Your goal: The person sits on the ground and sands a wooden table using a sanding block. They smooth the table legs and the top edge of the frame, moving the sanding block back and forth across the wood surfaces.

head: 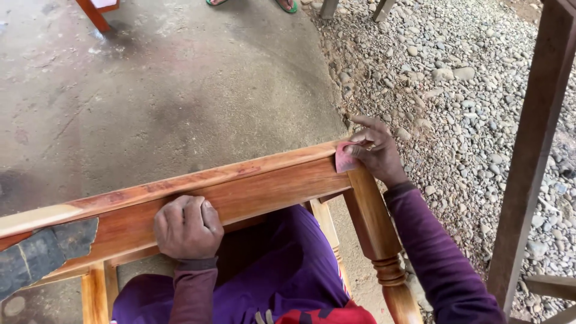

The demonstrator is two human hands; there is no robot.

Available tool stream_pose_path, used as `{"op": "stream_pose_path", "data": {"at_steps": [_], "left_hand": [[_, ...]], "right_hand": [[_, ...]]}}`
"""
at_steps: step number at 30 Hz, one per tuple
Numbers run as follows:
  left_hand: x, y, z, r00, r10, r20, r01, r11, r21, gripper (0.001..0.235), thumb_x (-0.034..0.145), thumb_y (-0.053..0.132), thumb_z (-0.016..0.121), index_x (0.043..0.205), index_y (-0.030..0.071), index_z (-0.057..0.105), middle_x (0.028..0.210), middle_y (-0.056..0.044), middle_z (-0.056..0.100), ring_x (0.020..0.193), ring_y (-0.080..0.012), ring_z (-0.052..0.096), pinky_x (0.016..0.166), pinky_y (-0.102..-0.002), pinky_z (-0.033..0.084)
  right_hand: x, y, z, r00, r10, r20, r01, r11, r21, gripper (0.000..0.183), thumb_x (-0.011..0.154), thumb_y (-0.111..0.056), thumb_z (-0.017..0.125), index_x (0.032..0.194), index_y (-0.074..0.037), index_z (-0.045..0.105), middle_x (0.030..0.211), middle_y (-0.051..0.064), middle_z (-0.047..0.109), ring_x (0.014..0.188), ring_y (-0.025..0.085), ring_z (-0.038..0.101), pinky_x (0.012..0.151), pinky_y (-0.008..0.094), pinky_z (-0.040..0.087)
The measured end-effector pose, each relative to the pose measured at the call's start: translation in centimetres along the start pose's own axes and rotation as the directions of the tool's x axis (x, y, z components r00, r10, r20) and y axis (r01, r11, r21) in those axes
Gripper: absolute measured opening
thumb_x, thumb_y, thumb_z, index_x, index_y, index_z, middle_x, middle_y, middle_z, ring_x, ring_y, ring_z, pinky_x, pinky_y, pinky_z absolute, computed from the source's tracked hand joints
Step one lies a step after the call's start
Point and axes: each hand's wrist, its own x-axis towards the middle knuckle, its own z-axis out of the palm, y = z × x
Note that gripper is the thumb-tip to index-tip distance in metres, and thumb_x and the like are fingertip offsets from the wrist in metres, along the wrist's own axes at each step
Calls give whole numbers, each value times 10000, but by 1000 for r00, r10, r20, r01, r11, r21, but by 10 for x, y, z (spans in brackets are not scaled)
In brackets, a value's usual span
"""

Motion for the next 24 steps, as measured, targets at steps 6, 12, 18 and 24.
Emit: {"op": "stream_pose_path", "data": {"at_steps": [6, 12, 18, 24], "left_hand": [[-1, 0, 3, 1000, -18, -16, 18, 1000, -7, 85, 954, 172, 679, 939, 106, 730, 1016, -50, 680, 973, -278, 634, 880, -427, 534], [-3, -2, 3, 1000, 1, 2, -1, 1000, 7, 101, 970, 176, 676, 969, 100, 742, 1029, -50, 681, 986, -269, 639, 881, -417, 541], [0, 1, 2, 1000, -12, -5, 12, 1000, 2, 92, 960, 171, 677, 959, 102, 739, 1027, -48, 681, 986, -274, 639, 888, -427, 542], [-1, 2, 0, 1000, -6, 3, 6, 1000, 4, 96, 964, 174, 669, 965, 103, 734, 1035, -55, 676, 989, -282, 642, 896, -430, 539]], "right_hand": [[-7, 43, -34, 995, -37, -95, 37, 999, 6, 148, 871, -180, 826, 946, -136, 707, 1447, 27, 642, 1344, 223, 596, 1150, 412, 505], [-3, 2, 5, 998, 7, -60, -6, 1000, 17, 139, 800, -165, 836, 845, -152, 705, 1426, 28, 617, 1298, 225, 568, 1043, 433, 541], [-6, 42, -37, 990, -14, -138, 24, 997, 74, 125, 862, -130, 820, 878, -156, 699, 1428, 38, 652, 1370, 222, 578, 1175, 444, 492], [-9, 21, -3, 988, -131, -87, 133, 991, 14, 147, 850, -103, 825, 896, -128, 689, 1408, 121, 656, 1354, 257, 585, 1217, 479, 446]]}}
